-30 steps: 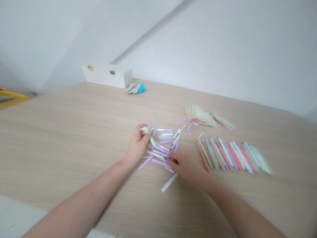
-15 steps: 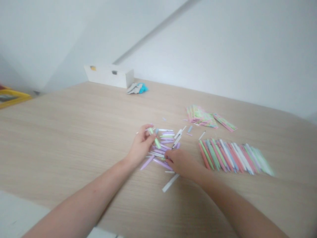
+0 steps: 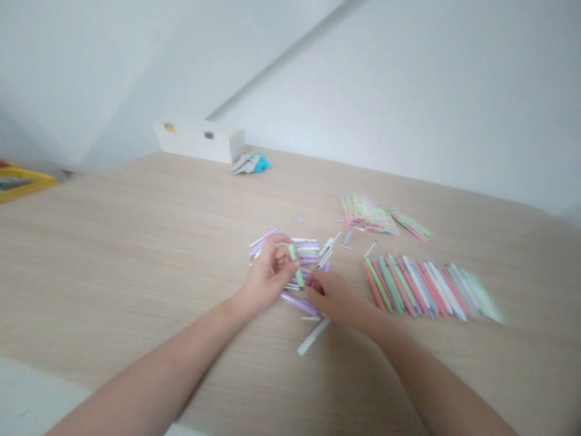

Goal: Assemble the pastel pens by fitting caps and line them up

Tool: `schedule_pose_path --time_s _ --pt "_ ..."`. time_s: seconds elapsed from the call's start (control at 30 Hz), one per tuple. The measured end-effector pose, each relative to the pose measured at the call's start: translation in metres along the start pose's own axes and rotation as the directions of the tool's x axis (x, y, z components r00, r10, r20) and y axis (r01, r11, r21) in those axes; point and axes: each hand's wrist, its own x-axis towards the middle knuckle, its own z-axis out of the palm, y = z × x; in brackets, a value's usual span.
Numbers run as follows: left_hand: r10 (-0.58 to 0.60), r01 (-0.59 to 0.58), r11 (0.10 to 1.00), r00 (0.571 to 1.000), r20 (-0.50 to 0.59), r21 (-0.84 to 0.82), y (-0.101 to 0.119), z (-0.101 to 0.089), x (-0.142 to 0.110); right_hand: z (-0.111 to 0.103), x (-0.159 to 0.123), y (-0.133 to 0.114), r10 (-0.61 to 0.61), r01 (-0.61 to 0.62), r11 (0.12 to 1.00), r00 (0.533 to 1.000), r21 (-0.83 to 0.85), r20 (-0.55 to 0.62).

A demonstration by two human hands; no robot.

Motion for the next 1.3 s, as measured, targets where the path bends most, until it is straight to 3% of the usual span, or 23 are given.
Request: schedule_pose_path --time_s 0.07,0.13,0.27,0.37,0.53,0.67,0.77,1.0,1.3 --pt "0.049 -0.050 0.998 0.998 0.034 0.032 0.000 0.001 -0.002 0.001 -0.008 0.002 0.094 -0.084 0.936 0.995 0.341 -0.014" --pt "0.080 -0.083 0.995 0.995 0.059 0.050 0.000 0.003 -0.003 0.004 -0.017 0.003 0.174 -0.166 0.796 0.984 0.583 0.042" --pt "0.045 -0.050 0.997 0.994 0.098 0.050 0.001 0.004 -0.004 0.011 -0.031 0.000 0.216 -0.214 0.586 0.971 0.781 0.104" --pt "0.027 -0.030 0.999 0.993 0.114 0.025 0.001 0.005 -0.004 0.014 -0.036 -0.003 0.224 -0.191 0.513 0.971 0.837 0.084" --pt "-0.032 0.036 0.999 0.990 0.138 -0.027 0.002 0.004 -0.005 0.016 -0.037 -0.002 0.233 -0.146 0.486 0.972 0.862 0.033" --pt "-0.139 0.112 0.985 0.967 0.215 0.131 0.003 0.005 -0.007 0.016 -0.040 0.001 0.204 -0.126 0.487 0.979 0.864 0.028" --pt "-0.175 0.106 0.960 0.949 0.261 0.259 0.003 0.007 -0.009 0.014 -0.042 -0.001 0.188 -0.130 0.499 0.981 0.857 0.040" --pt "-0.230 0.159 0.957 0.926 0.299 0.244 0.002 0.012 -0.012 0.014 -0.043 -0.007 0.195 -0.143 0.499 0.979 0.855 0.050" --pt "-0.299 0.296 0.954 0.925 0.235 0.049 -0.002 0.004 -0.008 0.023 -0.043 0.004 0.045 0.018 0.276 0.998 0.961 -0.032"
